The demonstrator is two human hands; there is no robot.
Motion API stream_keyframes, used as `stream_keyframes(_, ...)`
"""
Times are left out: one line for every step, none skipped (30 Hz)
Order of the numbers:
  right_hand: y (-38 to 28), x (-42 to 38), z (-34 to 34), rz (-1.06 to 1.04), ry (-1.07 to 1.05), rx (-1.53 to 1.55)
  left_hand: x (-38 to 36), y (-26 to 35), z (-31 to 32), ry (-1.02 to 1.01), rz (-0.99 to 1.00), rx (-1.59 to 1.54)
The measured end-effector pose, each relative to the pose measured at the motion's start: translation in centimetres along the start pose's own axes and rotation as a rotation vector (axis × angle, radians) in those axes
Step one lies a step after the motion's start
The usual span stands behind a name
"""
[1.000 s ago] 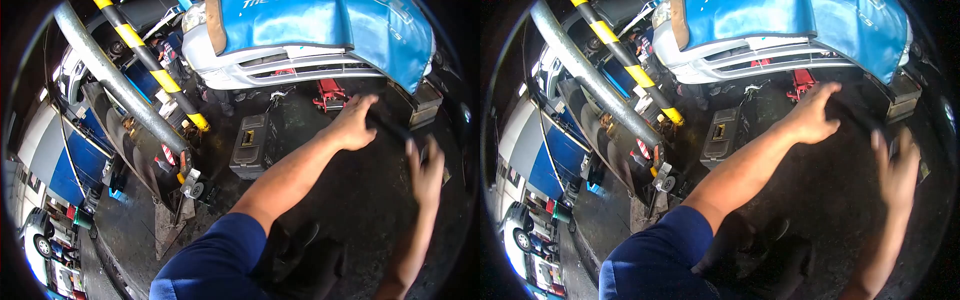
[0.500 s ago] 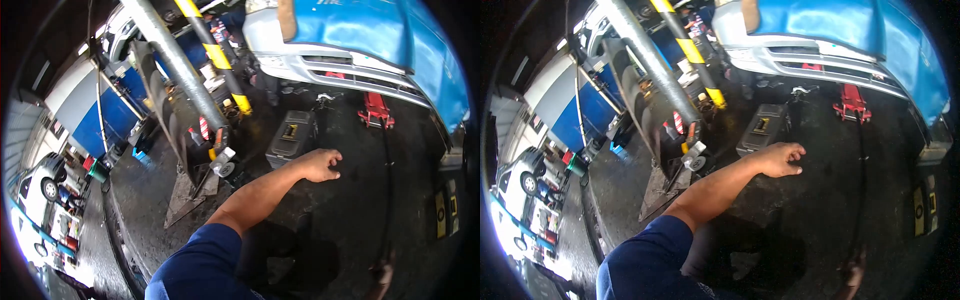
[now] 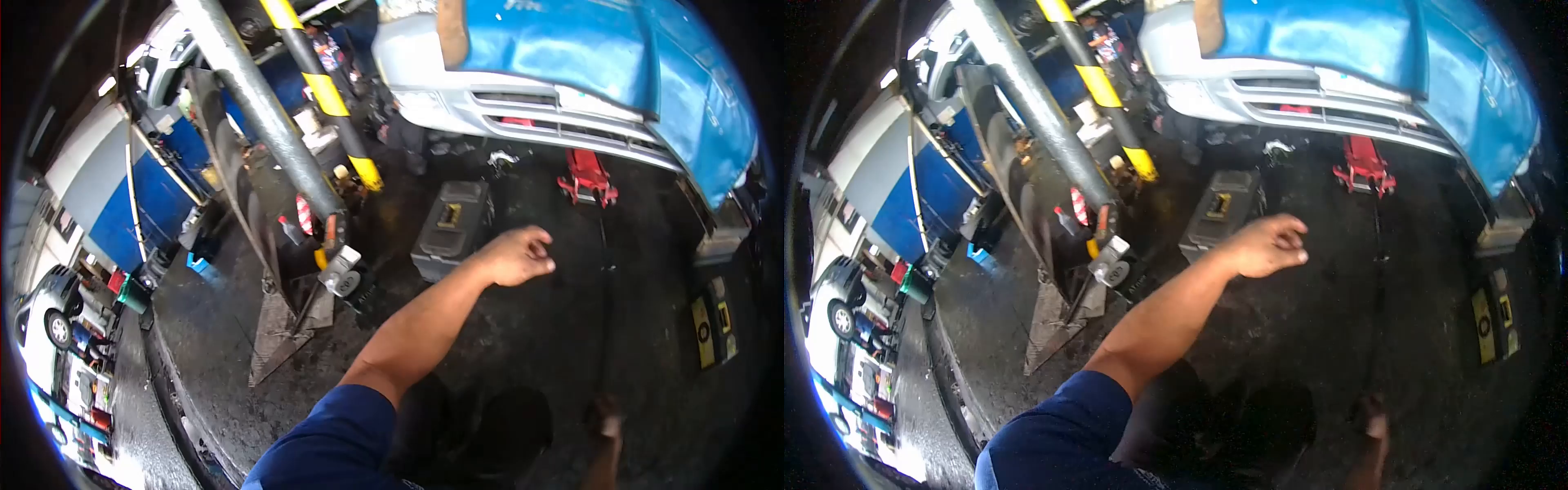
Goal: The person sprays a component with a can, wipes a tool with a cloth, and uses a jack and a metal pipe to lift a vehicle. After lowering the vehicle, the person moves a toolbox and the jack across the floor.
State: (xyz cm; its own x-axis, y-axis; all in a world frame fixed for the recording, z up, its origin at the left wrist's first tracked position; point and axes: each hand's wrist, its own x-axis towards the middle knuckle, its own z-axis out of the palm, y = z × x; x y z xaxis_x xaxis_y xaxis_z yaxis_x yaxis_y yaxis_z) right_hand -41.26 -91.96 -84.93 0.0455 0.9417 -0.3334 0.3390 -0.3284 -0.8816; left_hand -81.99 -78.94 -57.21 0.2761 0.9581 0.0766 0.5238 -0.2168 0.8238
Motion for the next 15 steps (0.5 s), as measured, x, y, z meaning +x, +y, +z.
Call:
stream_keyframes(4.9,0.4,1.4,0.186,0.013,0.053,-0.1,-1.2,0.4,0.016,-0.049,-0.059)
stream_keyframes(6.0,1.5,1.5,0.277,-0.086,0.235,0.1,-2.3,0.9,0.015,-0.073,-0.184)
stream_keyframes(5.2,2.2,0.4,0.273,-0.181,0.311,0.4,-3.6,1.3,0.032,-0.077,-0.053)
stream_keyframes(2.6,2.0,-1.4,0.155,-0.300,0.318,0.4,-4.5,1.7,0.007,-0.101,-0.012)
stream_keyframes(-2.1,1.4,-3.8,-0.094,-0.411,0.279,0.2,-4.8,1.9,0.003,-0.113,-0.023)
stream_keyframes(-11.3,-0.7,-4.7,-0.425,-0.443,0.426,0.7,-6.9,2.5,-0.015,-0.110,-0.129)
stream_keyframes(-17.3,-0.5,-6.3,-0.404,-0.571,0.725,0.8,-6.8,2.9,0.013,-0.147,-0.094)
stream_keyframes(-23.1,-1.0,-7.2,-0.344,-0.388,0.896,0.9,-7.0,3.6,0.047,-0.153,-0.038)
stream_keyframes(-28.8,-1.4,-8.1,-0.309,-0.194,1.050,1.1,-7.3,4.5,0.058,-0.192,-0.047)
stream_keyframes(-33.9,-0.7,-8.9,-0.181,-0.112,1.054,1.3,-8.0,4.9,-0.003,-0.183,0.011)
stream_keyframes(-35.0,2.8,-11.4,-0.535,-0.561,0.754,1.1,-7.5,5.2,-0.037,-0.183,0.112)
stream_keyframes(-36.4,3.2,-11.0,-0.650,-0.481,0.645,1.0,-8.2,5.4,-0.073,-0.183,0.114)
stream_keyframes(-35.7,2.7,-10.3,-0.559,-0.427,0.653,0.9,-8.6,5.5,-0.104,-0.181,0.125)
stream_keyframes(-33.4,1.5,-8.9,-0.501,-0.356,0.625,0.7,-8.6,5.6,-0.108,-0.172,0.118)
stream_keyframes(-28.2,1.3,-8.0,-0.501,-0.394,0.504,0.2,-8.6,5.4,-0.119,-0.225,0.041)
